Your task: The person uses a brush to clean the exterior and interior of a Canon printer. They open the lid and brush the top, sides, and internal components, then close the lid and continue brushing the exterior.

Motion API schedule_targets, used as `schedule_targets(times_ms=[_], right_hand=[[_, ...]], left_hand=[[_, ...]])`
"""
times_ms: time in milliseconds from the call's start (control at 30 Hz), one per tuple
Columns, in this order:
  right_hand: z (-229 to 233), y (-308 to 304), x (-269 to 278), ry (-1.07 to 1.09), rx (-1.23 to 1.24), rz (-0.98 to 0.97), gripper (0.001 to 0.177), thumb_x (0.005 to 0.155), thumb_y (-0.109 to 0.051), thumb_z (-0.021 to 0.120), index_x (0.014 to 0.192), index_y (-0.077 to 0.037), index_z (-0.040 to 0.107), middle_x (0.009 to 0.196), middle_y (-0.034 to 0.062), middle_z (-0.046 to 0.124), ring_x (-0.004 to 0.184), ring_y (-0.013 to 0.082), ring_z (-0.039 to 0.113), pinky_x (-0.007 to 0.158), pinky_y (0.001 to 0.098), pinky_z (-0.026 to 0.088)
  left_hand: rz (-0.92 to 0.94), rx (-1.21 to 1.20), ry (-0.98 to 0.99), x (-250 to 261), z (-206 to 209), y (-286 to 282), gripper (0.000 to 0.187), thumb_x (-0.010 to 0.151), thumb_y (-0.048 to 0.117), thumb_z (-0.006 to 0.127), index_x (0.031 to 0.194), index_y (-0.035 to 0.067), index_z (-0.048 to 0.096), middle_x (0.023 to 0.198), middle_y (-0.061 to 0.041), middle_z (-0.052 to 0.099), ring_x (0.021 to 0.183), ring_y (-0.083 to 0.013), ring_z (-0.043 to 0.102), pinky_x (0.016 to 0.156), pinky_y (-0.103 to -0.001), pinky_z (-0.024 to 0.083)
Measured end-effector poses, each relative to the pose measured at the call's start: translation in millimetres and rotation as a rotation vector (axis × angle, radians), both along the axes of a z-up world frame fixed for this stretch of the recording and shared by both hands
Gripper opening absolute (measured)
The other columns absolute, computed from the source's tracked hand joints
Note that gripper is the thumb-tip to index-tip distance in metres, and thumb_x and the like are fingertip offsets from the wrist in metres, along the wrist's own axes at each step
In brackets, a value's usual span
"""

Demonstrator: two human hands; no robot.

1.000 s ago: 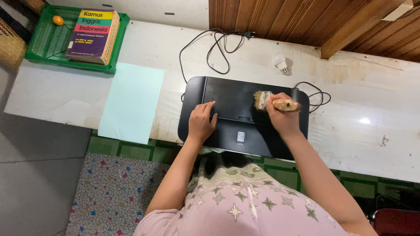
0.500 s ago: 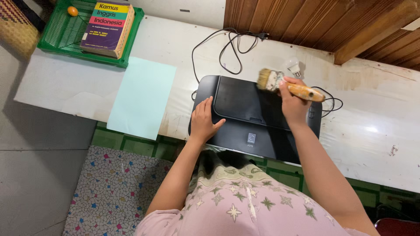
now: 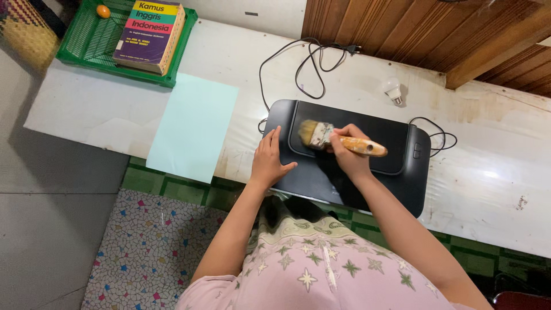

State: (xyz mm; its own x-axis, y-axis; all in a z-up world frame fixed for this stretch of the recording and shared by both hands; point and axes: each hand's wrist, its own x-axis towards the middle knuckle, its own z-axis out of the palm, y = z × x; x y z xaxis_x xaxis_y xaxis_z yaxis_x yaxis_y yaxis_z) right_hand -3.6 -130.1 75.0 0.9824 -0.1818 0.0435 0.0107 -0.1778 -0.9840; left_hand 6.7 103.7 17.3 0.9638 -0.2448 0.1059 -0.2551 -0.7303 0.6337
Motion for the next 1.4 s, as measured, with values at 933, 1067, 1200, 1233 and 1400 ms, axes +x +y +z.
schedule_targets(times_ms=[933,1067,1200,1233,1400], right_hand=[[-12,59,21,0.077,0.066,0.143,0.014,0.100,-0.013,0.068,0.102,-0.001,0.062,0.094,0.0083,0.072,0.080,0.0123,0.072,0.073,0.0273,0.063],[-4,72,21,0.164,0.175,0.260,0.013,0.100,-0.013,0.068,0.102,-0.002,0.062,0.092,0.0077,0.070,0.076,0.0130,0.070,0.070,0.0278,0.062],[4,63,42,0.038,0.100,0.059,0.013,0.098,-0.013,0.068,0.107,-0.005,0.062,0.099,0.0071,0.071,0.085,0.0116,0.072,0.075,0.0255,0.063],[5,59,50,-0.005,0.117,0.037,0.014,0.100,-0.013,0.068,0.108,-0.005,0.060,0.101,0.0077,0.070,0.086,0.0119,0.071,0.076,0.0257,0.063],[2,44,69,-0.054,0.206,-0.047,0.015,0.104,-0.015,0.067,0.111,-0.007,0.056,0.109,0.0092,0.067,0.092,0.0117,0.070,0.078,0.0263,0.063]], left_hand=[[-0.044,-0.173,0.277,-10,-8,65,0.119,0.067,0.030,0.092,0.159,0.008,0.021,0.152,-0.021,0.045,0.139,-0.0370,0.046,0.112,-0.044,0.043],[-0.053,-0.272,0.354,-11,-15,70,0.119,0.069,0.028,0.091,0.162,0.009,0.020,0.146,-0.024,0.051,0.136,-0.0372,0.054,0.111,-0.043,0.046],[-0.071,-0.304,0.384,-13,-17,80,0.117,0.069,0.026,0.090,0.161,0.010,0.019,0.147,-0.023,0.054,0.131,-0.0385,0.058,0.106,-0.044,0.049],[-0.072,-0.317,0.398,-14,-16,81,0.117,0.070,0.026,0.090,0.162,0.011,0.019,0.147,-0.023,0.054,0.130,-0.0379,0.059,0.106,-0.044,0.049],[-0.080,-0.372,0.432,-15,-5,87,0.117,0.070,0.023,0.089,0.163,0.013,0.018,0.146,-0.021,0.056,0.128,-0.0354,0.061,0.106,-0.043,0.051]])
